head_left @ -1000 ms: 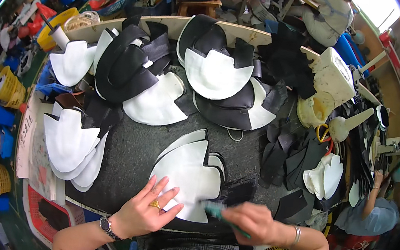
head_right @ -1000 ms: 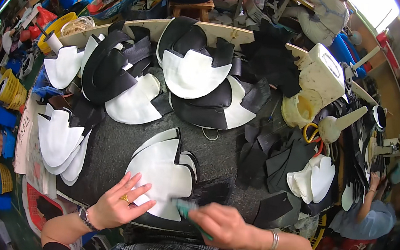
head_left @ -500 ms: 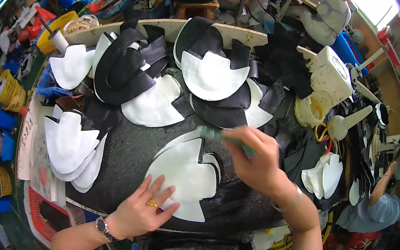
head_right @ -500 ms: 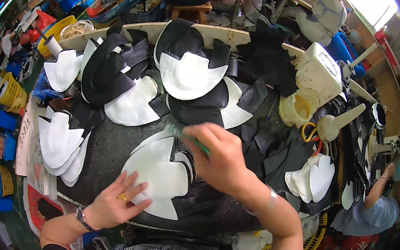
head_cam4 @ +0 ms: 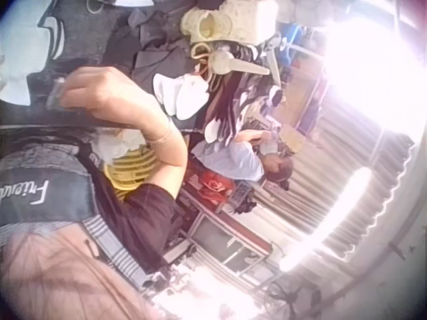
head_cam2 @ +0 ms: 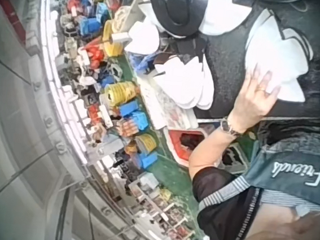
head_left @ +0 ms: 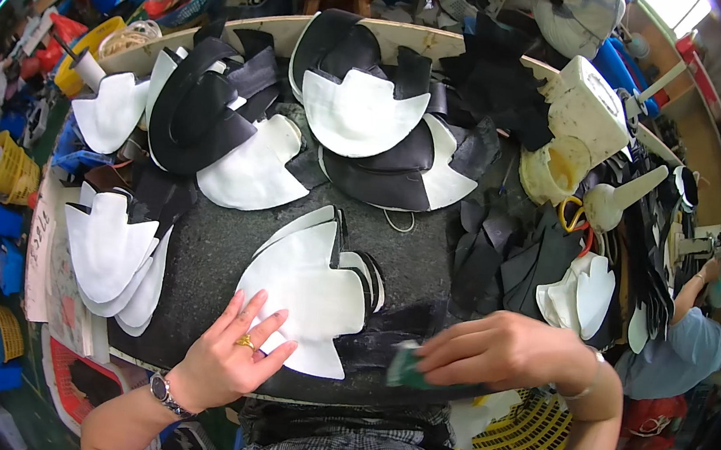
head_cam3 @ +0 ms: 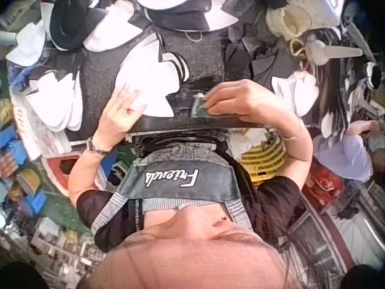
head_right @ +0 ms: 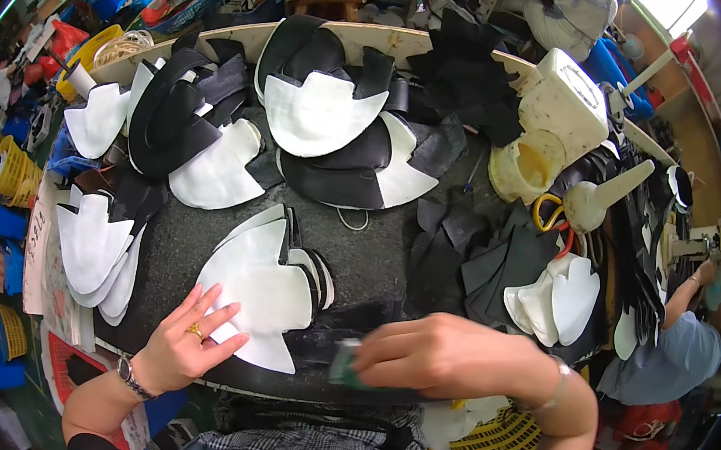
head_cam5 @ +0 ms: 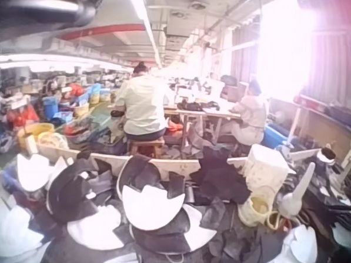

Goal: The person applies glue onto shoe components using a handheld scraper, repeatedly dipping the tool into a glue dispenser and spreading adhesive over each piece.

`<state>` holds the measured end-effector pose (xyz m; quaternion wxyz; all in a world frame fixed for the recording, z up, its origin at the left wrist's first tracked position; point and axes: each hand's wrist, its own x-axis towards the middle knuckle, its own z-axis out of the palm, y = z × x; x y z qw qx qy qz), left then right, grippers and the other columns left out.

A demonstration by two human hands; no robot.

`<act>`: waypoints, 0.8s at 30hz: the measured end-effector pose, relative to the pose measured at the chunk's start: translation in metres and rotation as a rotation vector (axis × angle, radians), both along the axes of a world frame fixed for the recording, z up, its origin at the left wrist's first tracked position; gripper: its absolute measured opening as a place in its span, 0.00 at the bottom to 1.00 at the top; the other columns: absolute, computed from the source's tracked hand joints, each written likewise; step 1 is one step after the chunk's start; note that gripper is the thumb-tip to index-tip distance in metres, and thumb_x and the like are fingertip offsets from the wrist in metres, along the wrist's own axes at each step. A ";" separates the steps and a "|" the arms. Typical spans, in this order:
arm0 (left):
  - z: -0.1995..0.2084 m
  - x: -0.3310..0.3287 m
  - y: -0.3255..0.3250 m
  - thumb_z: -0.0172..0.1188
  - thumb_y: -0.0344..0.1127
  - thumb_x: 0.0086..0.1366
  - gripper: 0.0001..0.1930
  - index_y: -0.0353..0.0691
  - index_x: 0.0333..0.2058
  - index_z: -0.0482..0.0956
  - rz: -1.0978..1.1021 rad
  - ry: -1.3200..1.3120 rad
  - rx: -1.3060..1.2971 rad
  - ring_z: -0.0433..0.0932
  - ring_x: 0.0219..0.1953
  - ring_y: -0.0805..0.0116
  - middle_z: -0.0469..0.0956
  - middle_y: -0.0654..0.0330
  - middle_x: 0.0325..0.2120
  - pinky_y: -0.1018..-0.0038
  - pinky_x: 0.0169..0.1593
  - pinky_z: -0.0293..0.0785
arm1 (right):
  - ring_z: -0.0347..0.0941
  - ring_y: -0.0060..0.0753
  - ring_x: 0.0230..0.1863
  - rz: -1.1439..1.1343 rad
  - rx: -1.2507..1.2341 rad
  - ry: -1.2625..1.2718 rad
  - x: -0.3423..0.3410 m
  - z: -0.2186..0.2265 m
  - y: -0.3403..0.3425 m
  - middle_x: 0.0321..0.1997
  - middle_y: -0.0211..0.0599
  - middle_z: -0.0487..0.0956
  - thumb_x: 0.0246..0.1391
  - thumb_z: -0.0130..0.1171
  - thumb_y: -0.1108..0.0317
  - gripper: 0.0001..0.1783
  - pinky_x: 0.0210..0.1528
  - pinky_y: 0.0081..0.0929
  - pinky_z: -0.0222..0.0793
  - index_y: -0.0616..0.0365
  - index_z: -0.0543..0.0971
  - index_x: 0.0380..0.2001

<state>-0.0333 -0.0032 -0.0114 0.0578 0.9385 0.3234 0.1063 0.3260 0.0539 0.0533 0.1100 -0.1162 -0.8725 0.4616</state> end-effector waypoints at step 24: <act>0.036 -0.021 0.021 0.54 0.16 0.46 0.27 0.42 0.45 0.86 0.247 -0.558 -0.090 0.83 0.48 0.50 0.83 0.49 0.46 0.63 0.51 0.81 | 0.81 0.29 0.33 -1.599 0.259 -0.047 0.115 0.018 0.027 0.32 0.43 0.83 0.48 0.59 0.81 0.09 0.38 0.26 0.73 0.61 0.82 0.34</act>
